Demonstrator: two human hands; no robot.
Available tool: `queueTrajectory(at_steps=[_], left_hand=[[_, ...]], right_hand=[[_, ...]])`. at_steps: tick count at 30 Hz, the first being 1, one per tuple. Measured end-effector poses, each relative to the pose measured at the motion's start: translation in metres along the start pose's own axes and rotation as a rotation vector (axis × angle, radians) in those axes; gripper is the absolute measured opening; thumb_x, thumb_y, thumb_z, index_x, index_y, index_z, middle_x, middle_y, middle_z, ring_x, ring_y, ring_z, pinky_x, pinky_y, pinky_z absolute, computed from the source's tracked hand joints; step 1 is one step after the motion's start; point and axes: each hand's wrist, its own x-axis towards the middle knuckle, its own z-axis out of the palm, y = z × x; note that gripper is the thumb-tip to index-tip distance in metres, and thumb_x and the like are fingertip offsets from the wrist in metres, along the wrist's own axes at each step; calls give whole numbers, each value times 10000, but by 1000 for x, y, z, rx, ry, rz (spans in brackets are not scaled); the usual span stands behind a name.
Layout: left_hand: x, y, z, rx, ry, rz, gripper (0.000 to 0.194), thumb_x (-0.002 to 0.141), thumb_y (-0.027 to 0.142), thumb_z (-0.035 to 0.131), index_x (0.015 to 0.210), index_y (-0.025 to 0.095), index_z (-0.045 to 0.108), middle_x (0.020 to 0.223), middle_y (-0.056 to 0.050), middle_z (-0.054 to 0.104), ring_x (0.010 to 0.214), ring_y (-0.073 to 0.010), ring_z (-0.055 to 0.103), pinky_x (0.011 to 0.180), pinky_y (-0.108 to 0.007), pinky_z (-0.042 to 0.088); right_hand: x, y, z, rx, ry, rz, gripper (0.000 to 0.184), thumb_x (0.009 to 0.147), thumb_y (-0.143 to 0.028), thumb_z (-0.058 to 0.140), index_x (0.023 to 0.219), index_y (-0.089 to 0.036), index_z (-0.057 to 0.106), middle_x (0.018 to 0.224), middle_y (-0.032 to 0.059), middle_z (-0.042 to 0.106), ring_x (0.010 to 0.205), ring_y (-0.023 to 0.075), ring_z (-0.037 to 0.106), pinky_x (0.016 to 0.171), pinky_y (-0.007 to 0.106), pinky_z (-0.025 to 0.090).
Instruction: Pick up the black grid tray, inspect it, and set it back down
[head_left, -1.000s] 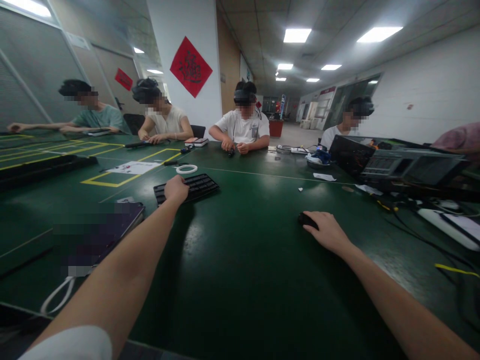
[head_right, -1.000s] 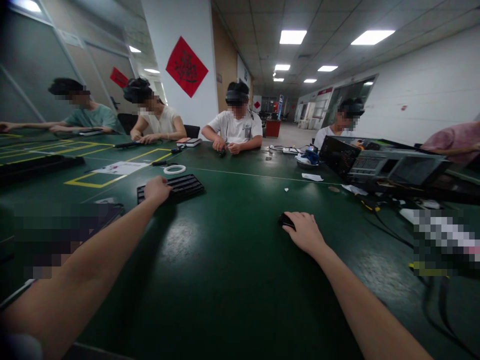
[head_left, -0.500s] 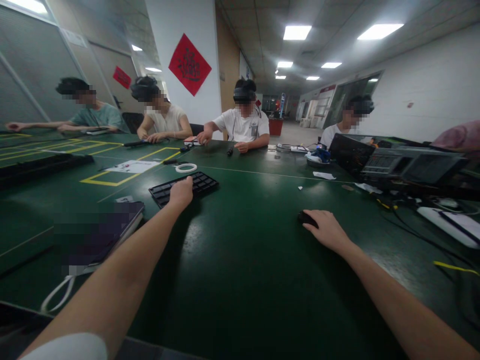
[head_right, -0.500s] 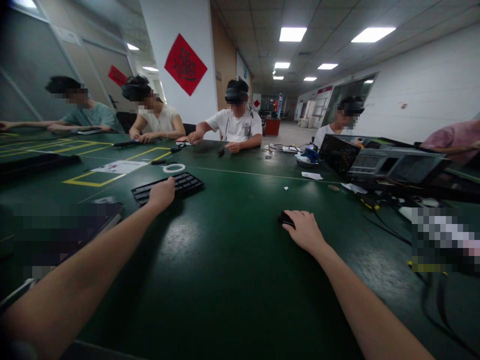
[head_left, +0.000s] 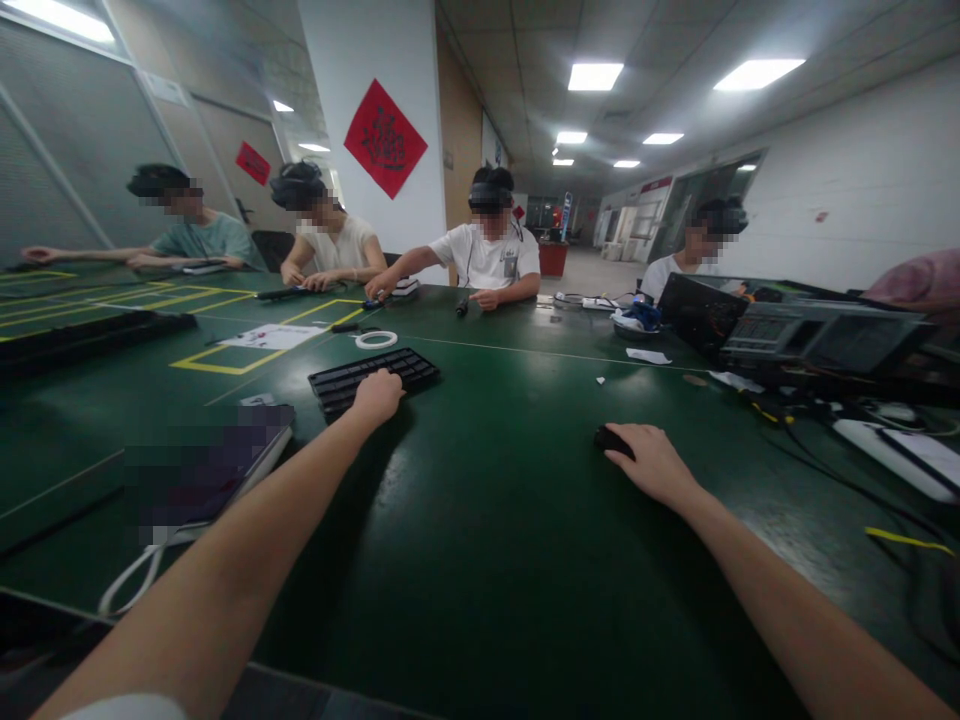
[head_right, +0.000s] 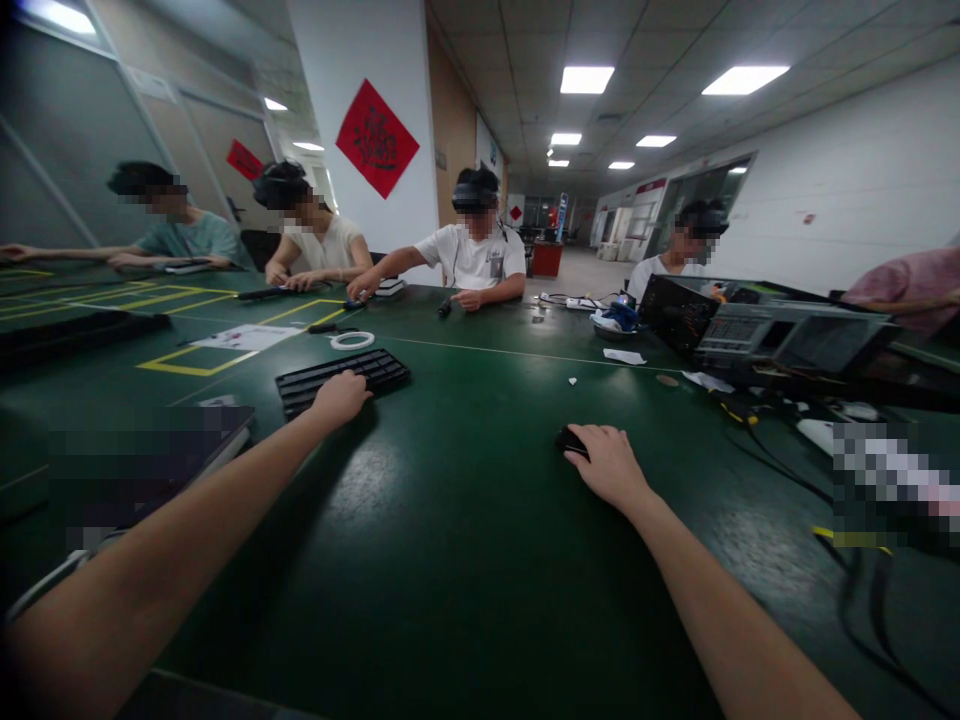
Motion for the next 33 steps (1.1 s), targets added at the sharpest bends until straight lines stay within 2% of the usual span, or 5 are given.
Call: queueTrajectory(at_steps=[9, 16, 25, 29, 33], left_hand=[[-20, 11, 8, -89, 77, 93, 258, 919, 240, 389, 1059, 94, 550, 1141, -194, 592, 1078, -262, 576, 910, -335, 428], [-65, 71, 4, -382, 211, 442, 177, 908, 230, 439, 983, 123, 558, 1360, -188, 486, 1242, -232, 484, 1036, -372, 382], [-82, 82, -6, -603, -66, 897, 136, 882, 256, 511, 901, 175, 618, 1378, -106, 499, 1311, -186, 409, 1090, -359, 330], [-78, 67, -17, -637, -130, 842, 296, 825, 303, 594, 1100, 195, 607, 1351, -93, 530, 1298, -205, 426, 1101, -386, 302], [-81, 78, -28, -613, -43, 556, 524, 841, 436, 536, 1297, 183, 483, 1341, -108, 533, 1239, -215, 489, 1037, -342, 374]], right_hand=[[-1, 0, -1, 16, -11, 13, 497, 875, -390, 447, 1320, -173, 487, 1287, 105, 543, 1207, 304, 444, 1042, 520, 303], [-2, -16, -5, 72, 6, -41, 489, 859, -365, 483, 1300, -154, 508, 1250, 86, 569, 1151, 263, 459, 1002, 428, 361], [-5, -23, -6, 70, -8, -63, 474, 850, -362, 486, 1280, -165, 523, 1258, 77, 568, 1152, 262, 467, 1006, 430, 344], [-5, -24, -6, 90, -10, -34, 456, 849, -361, 484, 1275, -203, 528, 1257, 71, 570, 1164, 269, 465, 1006, 462, 344], [-5, -25, -7, 93, -29, -29, 470, 851, -358, 489, 1286, -179, 518, 1268, 82, 558, 1176, 275, 455, 1032, 490, 317]])
